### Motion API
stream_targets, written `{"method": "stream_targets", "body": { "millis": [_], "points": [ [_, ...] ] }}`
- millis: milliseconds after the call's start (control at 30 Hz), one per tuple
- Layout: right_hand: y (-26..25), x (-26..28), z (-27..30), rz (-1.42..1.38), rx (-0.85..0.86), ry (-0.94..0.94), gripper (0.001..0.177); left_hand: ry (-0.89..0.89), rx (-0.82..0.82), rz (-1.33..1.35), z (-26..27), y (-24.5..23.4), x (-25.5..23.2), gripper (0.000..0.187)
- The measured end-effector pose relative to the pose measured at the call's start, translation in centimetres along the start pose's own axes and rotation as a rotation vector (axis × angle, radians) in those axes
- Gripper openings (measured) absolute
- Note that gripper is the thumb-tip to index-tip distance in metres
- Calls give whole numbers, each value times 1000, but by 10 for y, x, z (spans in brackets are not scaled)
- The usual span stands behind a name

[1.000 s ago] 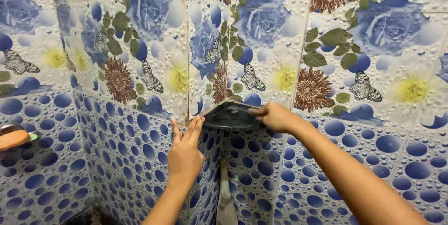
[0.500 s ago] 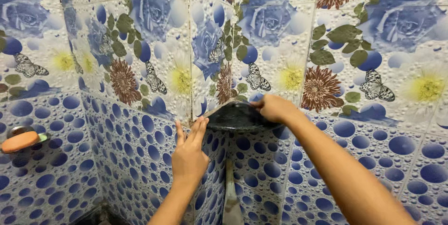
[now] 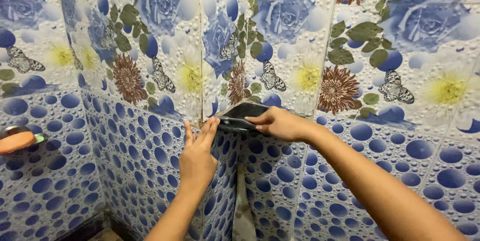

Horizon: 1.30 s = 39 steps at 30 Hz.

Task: The person scrubs a small triangular corner shelf in a tiled bathroom using a toothbrush, then rinses the shelf with water from a green cup. The person also opens a blue soap dish and removes a bar of soap.

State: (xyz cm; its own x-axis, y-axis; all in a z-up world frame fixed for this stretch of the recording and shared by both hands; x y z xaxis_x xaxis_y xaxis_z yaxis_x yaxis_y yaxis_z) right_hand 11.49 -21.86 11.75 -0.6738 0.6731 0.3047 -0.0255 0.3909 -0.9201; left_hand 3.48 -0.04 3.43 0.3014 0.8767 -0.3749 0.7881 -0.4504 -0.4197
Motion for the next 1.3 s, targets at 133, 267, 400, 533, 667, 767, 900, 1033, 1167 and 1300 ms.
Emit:
{"method": "stream_targets", "body": {
  "millis": [133, 267, 400, 533, 667, 767, 900, 1033, 1167, 1300],
  "points": [
    [-27, -8, 30, 259, -65, 215, 43, 0, 4, 0, -1, -4, -1, 90],
    [-38, -4, 42, 470, -132, 287, 37, -7, 9, 14, 1, -7, -5, 90],
    [1, 21, 29, 216, -111, 256, 45, -50, 42, 37, 1, -6, -5, 90],
    [13, 23, 27, 86, -25, 287, 46, -48, 45, 23, 0, -6, -4, 90],
    [-18, 1, 47, 244, -137, 197, 43, -52, 71, 10, 0, -6, -3, 89],
    [-33, -23, 73, 458, -186, 429, 33, -37, 67, 15, 0, -8, -7, 94],
    [-15, -7, 67, 399, -182, 437, 37, -73, 126, 17, -1, -9, -8, 97],
    [11, 35, 42, 178, -177, 89, 47, -50, 120, 25, 0, -12, -8, 97],
    [1, 25, 65, 269, -81, 366, 49, -9, 75, 36, 1, -13, -7, 95],
    [-30, 16, 108, 552, -286, 438, 38, -15, 79, 34, 1, -12, -7, 93]
  ]
}}
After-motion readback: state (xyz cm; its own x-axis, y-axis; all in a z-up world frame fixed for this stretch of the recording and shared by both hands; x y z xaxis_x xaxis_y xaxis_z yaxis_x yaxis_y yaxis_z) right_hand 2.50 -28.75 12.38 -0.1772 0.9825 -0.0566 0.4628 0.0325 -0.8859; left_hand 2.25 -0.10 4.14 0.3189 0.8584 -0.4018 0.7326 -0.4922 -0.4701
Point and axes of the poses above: each hand's wrist, its own z-axis away from the middle knuckle, its own y-axis out of the palm, x = y × z, the point moved 5 cm from there along -z, towards the middle knuckle, and after that the axes turned 7 degrees about -y, right-handed, at the moved point
